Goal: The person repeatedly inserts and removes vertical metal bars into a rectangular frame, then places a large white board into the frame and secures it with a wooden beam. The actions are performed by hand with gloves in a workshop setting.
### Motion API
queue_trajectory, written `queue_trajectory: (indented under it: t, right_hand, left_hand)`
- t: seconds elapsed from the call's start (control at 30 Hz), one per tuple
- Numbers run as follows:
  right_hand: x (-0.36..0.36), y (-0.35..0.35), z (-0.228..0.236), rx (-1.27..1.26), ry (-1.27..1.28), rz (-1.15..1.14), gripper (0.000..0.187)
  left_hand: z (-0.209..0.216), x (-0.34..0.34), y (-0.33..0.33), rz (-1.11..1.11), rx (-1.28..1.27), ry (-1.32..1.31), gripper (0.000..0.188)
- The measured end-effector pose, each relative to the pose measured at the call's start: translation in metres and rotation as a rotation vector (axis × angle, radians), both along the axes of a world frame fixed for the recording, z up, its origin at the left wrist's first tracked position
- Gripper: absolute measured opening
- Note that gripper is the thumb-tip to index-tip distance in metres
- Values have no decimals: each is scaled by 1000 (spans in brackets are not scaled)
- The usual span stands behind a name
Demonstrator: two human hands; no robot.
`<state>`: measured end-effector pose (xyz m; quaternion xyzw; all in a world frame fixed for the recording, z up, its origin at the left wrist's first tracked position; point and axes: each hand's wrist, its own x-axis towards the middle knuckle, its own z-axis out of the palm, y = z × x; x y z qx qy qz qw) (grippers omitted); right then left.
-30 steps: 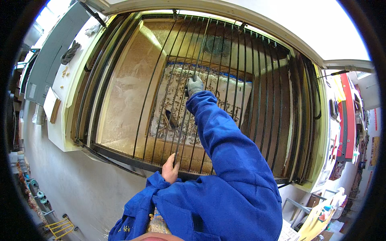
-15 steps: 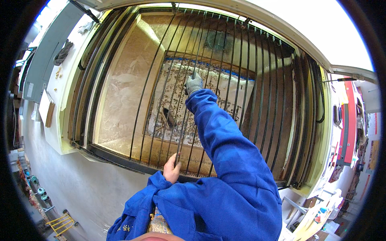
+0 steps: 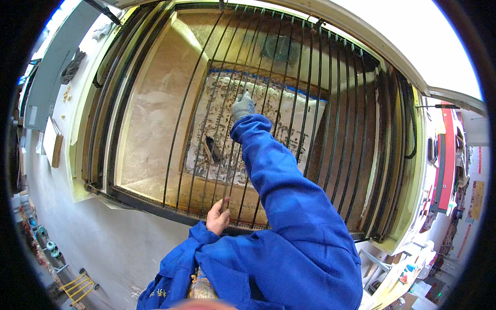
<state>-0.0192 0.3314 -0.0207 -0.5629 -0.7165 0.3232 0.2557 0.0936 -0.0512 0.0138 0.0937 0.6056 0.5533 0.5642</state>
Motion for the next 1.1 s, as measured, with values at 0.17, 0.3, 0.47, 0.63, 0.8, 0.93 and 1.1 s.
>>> queue_trajectory:
  t: [0.17,0.3,0.47,0.63,0.8,0.93,1.1]
  right_hand:
    - [7,7,-18,-99,164,-14,26]
    - [13,9,-21,-143,90,-3,25]
    - [5,6,-7,-96,-44,7,32]
    - [21,-38,24,-564,317,44,31]
    - [130,-195,33,-747,123,470,35]
    - [162,-251,28,-1086,354,330,28]
    - [149,-254,29,-1108,263,203,20]
  left_hand:
    - [-17,3,-3,-39,65,245,47]
    - [-15,6,-3,-56,52,351,47]
    - [-4,-9,3,-60,21,385,46]
    - [4,-19,1,-63,114,556,48]
    - [13,-44,-4,-261,-46,580,51]
    - [13,-66,-15,-567,-63,693,45]
    - [11,-105,-47,-135,-91,253,31]
